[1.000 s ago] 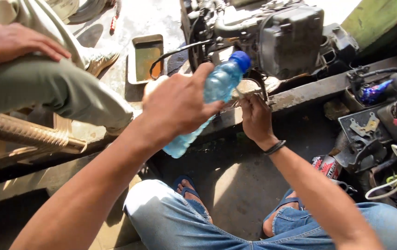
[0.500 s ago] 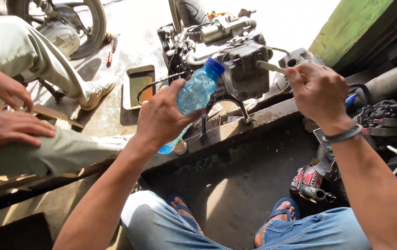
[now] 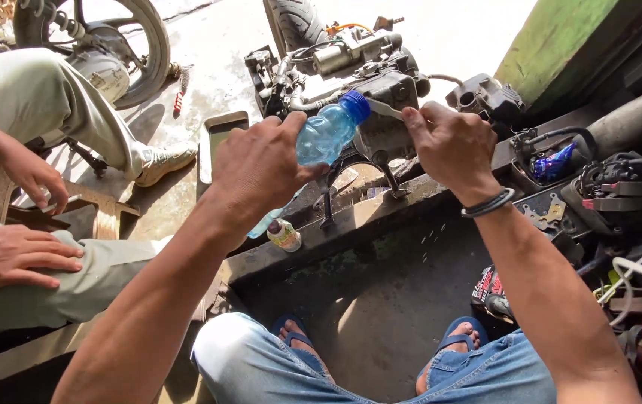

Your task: Rinsing and scrubbing a motorcycle engine part using water from a bottle and a small tool

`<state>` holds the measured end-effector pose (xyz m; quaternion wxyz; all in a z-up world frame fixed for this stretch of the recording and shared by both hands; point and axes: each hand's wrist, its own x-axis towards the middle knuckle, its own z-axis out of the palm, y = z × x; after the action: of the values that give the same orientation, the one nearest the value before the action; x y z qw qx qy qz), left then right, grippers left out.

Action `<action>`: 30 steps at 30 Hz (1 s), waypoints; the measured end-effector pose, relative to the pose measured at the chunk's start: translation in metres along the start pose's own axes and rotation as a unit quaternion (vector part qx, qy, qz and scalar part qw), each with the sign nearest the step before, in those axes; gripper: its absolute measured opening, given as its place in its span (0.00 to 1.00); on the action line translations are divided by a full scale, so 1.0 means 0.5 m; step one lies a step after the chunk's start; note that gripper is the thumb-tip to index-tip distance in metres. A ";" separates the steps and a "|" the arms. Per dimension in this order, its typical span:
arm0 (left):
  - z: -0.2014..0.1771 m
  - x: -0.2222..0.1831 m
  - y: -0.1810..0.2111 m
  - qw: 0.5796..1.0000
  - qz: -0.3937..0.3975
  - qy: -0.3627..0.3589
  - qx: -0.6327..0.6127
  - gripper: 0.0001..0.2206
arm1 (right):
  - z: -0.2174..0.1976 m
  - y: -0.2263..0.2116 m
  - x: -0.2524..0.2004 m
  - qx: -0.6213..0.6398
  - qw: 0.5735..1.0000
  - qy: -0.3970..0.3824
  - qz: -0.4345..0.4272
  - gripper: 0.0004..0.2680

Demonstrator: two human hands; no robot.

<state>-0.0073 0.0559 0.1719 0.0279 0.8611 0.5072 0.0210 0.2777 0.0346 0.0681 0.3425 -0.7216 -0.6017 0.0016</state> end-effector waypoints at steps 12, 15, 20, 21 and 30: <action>-0.013 0.006 0.007 0.999 -0.024 -0.022 -0.012 0.31 | 0.016 0.040 0.018 -0.046 0.998 0.032 -0.024 0.21; -0.001 0.005 -0.001 0.998 -0.036 -0.015 -0.043 0.32 | 0.019 0.024 0.025 -0.052 0.995 0.027 -0.078 0.21; 0.016 -0.017 -0.022 0.995 -0.051 0.005 -0.084 0.35 | -0.031 0.008 0.041 -0.196 0.965 0.038 -0.170 0.14; 0.020 -0.014 -0.028 0.995 -0.050 0.007 -0.086 0.35 | -0.042 0.004 0.045 -0.199 0.964 0.039 -0.172 0.14; 0.054 -0.006 -0.043 0.997 -0.050 0.017 -0.056 0.41 | -0.089 -0.086 0.066 -0.360 0.908 -0.044 -0.207 0.27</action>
<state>-0.0257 0.0629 0.1434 0.0689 0.8313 0.5480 0.0623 0.2678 0.0431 0.1370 0.0250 -0.6543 -0.7116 -0.2547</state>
